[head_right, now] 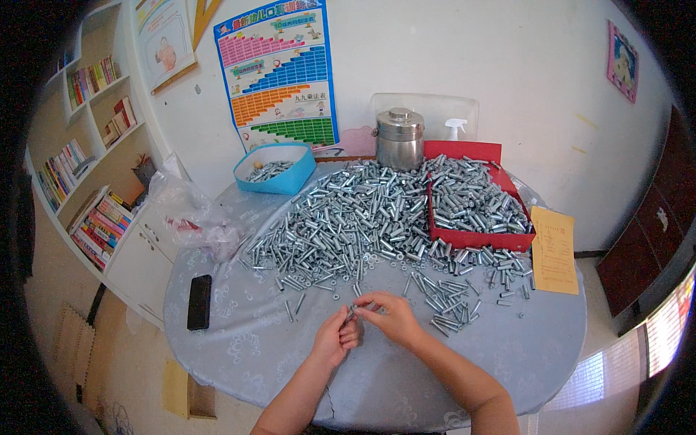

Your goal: The person sits at a table covered with a large pile of metal fasteners. They repeatedly pick up individual bolts and washers, thread the washers onto the bolts, and place the assembled units into a red box.

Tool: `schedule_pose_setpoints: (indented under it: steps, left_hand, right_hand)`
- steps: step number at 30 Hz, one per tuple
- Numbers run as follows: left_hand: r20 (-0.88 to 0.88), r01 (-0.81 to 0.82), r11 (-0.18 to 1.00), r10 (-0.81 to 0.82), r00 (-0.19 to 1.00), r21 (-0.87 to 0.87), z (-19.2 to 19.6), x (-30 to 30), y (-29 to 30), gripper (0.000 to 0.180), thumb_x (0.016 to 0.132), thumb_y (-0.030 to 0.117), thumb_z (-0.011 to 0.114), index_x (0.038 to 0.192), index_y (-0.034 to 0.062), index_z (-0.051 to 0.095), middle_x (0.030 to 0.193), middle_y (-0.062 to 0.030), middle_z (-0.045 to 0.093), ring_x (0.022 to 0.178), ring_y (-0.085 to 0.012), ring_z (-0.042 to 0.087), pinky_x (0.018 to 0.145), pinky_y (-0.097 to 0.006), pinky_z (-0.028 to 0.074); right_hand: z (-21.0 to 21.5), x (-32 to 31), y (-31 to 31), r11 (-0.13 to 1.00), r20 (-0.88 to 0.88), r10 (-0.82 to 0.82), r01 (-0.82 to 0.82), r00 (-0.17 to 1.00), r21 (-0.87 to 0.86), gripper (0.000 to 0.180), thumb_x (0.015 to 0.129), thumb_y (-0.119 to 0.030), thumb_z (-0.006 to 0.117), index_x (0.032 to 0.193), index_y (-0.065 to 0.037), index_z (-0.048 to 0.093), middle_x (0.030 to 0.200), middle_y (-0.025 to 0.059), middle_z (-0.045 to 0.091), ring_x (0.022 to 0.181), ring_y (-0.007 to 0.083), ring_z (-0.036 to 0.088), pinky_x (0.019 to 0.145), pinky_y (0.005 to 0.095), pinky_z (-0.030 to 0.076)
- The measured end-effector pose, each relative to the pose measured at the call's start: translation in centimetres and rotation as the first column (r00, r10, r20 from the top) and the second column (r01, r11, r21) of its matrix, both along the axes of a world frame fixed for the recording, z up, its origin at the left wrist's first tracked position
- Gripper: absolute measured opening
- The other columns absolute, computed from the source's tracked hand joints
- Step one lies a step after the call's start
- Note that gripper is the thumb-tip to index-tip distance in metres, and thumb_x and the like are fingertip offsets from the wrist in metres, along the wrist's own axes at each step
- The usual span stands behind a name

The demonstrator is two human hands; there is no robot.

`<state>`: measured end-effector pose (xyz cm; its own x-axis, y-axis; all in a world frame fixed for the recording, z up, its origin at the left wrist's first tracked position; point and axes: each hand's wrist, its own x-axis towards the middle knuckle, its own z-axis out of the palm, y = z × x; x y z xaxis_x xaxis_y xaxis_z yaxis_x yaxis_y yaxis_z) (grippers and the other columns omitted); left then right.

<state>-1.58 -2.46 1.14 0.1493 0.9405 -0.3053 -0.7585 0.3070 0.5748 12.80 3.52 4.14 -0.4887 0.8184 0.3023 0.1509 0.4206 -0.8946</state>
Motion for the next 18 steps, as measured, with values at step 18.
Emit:
schedule_pose_setpoints:
  steps: [18]
  left_hand:
    - [-0.082, -0.340, 0.940, 0.341, 0.937, 0.023, 0.3, -2.4, 0.5, 0.033, 0.090, 0.037, 0.043, 0.080, 0.0059, 0.048, 0.052, 0.0051, 0.028, 0.043, -0.0056, 0.025, 0.039, -0.021, 0.020]
  right_hand:
    - [-4.1, -6.2, 4.1, 0.904, 0.425, -0.199, -0.002, 0.883, 0.428, 0.021, 0.070, -0.022, 0.065, 0.085, -0.008, 0.064, 0.079, 0.0090, 0.058, 0.077, 0.0256, 0.055, 0.068, 0.0354, 0.044]
